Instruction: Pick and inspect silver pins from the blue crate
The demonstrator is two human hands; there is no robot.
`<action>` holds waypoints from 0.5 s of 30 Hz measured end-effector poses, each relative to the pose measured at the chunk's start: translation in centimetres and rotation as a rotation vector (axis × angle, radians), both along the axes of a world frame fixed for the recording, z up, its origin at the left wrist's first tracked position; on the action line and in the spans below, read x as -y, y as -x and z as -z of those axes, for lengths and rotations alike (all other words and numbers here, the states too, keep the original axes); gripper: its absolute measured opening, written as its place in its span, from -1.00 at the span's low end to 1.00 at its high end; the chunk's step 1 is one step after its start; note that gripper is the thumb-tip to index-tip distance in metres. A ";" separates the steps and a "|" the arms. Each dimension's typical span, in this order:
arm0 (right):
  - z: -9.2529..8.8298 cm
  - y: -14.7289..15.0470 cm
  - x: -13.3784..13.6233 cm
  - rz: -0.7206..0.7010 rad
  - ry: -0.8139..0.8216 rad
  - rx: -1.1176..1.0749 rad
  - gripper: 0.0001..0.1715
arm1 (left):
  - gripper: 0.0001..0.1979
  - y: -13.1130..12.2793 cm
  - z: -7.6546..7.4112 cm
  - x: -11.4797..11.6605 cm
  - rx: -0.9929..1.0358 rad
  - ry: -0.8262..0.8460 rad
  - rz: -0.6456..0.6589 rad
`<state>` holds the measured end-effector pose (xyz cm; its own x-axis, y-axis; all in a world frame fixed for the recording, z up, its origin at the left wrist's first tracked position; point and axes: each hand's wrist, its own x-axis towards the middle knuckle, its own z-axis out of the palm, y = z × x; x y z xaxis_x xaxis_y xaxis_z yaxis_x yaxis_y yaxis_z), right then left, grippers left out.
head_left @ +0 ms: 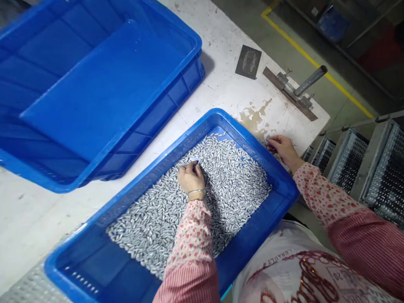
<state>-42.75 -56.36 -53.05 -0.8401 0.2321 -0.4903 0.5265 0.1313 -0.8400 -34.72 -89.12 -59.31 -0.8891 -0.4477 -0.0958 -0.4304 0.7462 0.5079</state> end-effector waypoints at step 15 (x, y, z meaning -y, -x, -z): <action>-1.8 -1.0 -0.7 0.093 -0.098 -0.168 -0.70 | -0.72 1.5 -1.1 1.3 0.028 -0.032 0.139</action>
<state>-41.79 -55.65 -51.28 -0.8806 0.3524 -0.3167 0.3941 0.1738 -0.9025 -36.19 -90.41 -58.23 -0.9391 -0.3167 -0.1338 -0.3384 0.7830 0.5219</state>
